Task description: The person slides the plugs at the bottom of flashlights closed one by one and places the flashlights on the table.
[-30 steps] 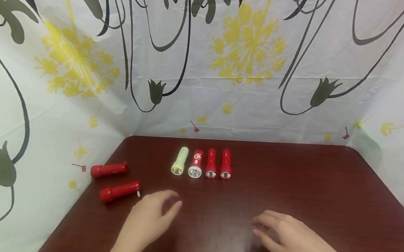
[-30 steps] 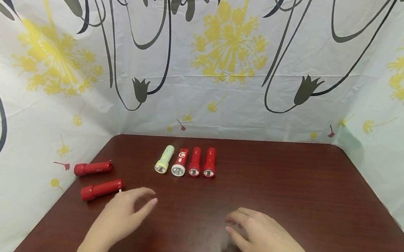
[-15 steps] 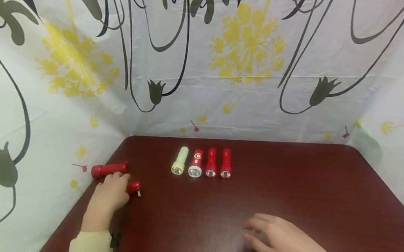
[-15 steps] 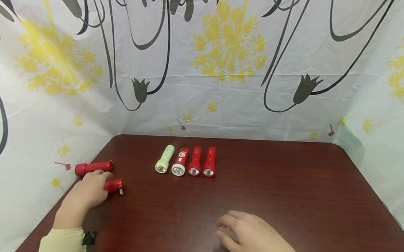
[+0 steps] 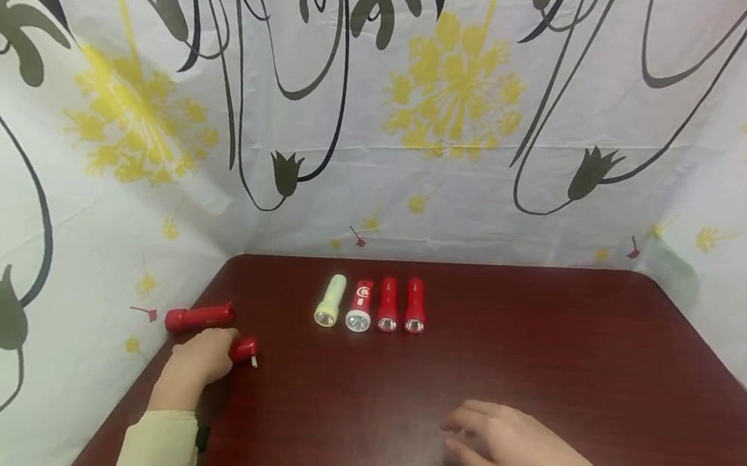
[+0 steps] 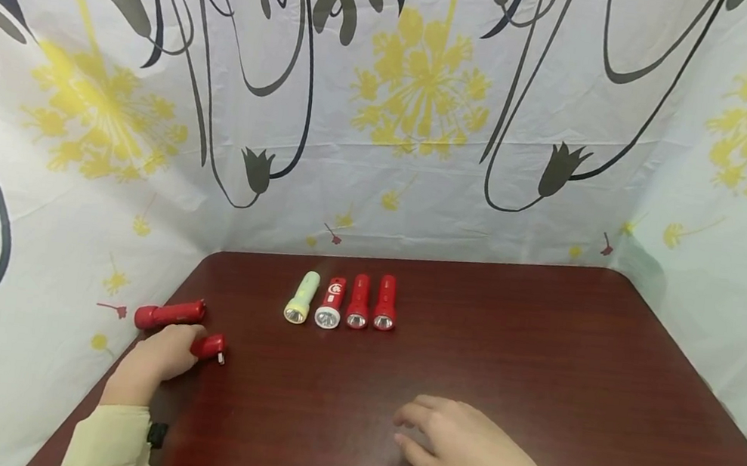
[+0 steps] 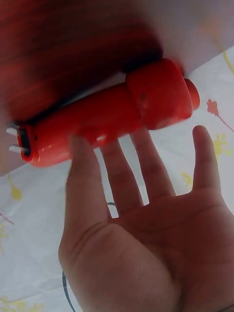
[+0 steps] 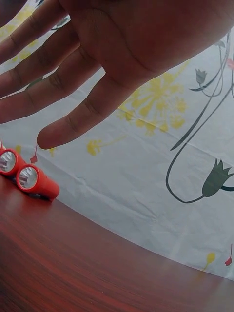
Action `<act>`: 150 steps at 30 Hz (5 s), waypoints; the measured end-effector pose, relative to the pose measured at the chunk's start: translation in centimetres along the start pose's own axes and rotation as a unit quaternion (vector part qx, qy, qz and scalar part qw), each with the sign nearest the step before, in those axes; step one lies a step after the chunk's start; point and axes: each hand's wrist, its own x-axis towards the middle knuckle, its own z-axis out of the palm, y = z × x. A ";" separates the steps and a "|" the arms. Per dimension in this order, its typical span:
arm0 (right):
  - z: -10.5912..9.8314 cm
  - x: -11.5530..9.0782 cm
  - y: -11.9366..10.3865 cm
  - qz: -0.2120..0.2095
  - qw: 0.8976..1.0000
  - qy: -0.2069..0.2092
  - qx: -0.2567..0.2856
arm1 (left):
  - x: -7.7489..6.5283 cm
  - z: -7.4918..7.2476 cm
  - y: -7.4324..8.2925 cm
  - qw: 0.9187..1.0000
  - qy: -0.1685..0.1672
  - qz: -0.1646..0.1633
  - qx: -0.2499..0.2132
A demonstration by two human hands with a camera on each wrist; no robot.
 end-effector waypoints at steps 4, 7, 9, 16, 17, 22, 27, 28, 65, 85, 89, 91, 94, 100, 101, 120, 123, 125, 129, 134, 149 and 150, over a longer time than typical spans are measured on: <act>0.1 0.1 0.0 0.001 1.000 -0.007 -0.001 | 0.2 0.5 -0.3 1.000 -0.006 0.003 0.005; 0.1 0.1 0.0 0.008 1.000 -0.017 0.004 | 0.3 0.7 -0.4 1.000 -0.008 0.014 0.011; 0.1 0.1 0.1 0.011 1.000 -0.020 0.007 | 0.3 0.7 -0.5 1.000 -0.004 0.024 0.017; 0.1 0.1 0.1 0.005 1.000 -0.013 0.007 | -0.1 0.5 -0.3 1.000 -0.002 0.025 0.018; 0.1 0.1 0.2 0.007 1.000 -0.014 0.009 | -0.3 0.4 -0.1 1.000 0.001 0.024 0.016; -0.1 0.1 0.2 0.013 1.000 -0.005 0.006 | -2.0 -0.3 1.8 0.998 0.040 0.039 0.003; -0.3 -0.1 0.2 0.013 1.000 0.007 0.003 | -3.7 -1.4 4.3 0.992 0.095 0.080 -0.014; -0.4 -0.1 0.2 0.017 1.000 0.006 0.004 | -4.0 -1.6 4.8 0.990 0.108 0.089 -0.018; -1.8 0.2 -2.0 -0.218 0.952 0.203 -0.063 | -10.4 0.8 17.1 0.856 0.150 0.375 -0.323; -1.5 0.1 -1.8 -0.250 0.940 0.222 -0.066 | -10.8 0.8 17.8 0.862 0.169 0.387 -0.280; -1.5 0.2 -1.8 -0.251 0.941 0.219 -0.053 | -10.9 1.0 18.0 0.863 0.161 0.386 -0.284; -1.5 0.2 -1.8 -0.253 0.941 0.219 -0.049 | -10.9 1.0 18.1 0.863 0.154 0.385 -0.288; -1.6 0.2 -1.8 -0.252 0.941 0.220 -0.053 | -10.8 1.1 18.2 0.862 0.148 0.387 -0.291; -1.6 0.3 -1.8 -0.259 0.936 0.231 -0.059 | -10.6 1.3 18.3 0.857 0.135 0.399 -0.296; -1.6 0.3 -1.8 -0.258 0.936 0.233 -0.059 | -10.6 1.4 18.3 0.855 0.131 0.402 -0.300; -1.0 0.5 -2.1 -0.225 0.948 0.220 -0.040 | -10.7 2.0 19.0 0.862 0.039 0.349 -0.366; -0.9 0.4 -2.2 -0.205 0.956 0.207 -0.040 | -10.7 2.2 19.3 0.861 0.040 0.336 -0.379; -0.9 0.3 -2.2 -0.186 0.961 0.200 -0.045 | -10.6 2.3 19.5 0.859 0.040 0.331 -0.388; -1.0 0.1 -2.2 -0.136 0.974 0.176 -0.046 | -10.6 2.2 19.8 0.861 0.036 0.319 -0.395; -1.1 -0.1 -1.3 -0.101 0.981 0.159 -0.054 | -10.0 2.0 20.0 0.877 0.037 0.297 -0.377; 0.0 -1.2 1.5 -0.037 0.996 0.075 -0.039 | -4.3 0.0 22.5 0.924 0.043 0.251 -0.286; 0.0 -1.2 1.6 -0.029 0.997 0.060 -0.034 | -3.7 -0.3 22.7 0.928 0.040 0.243 -0.280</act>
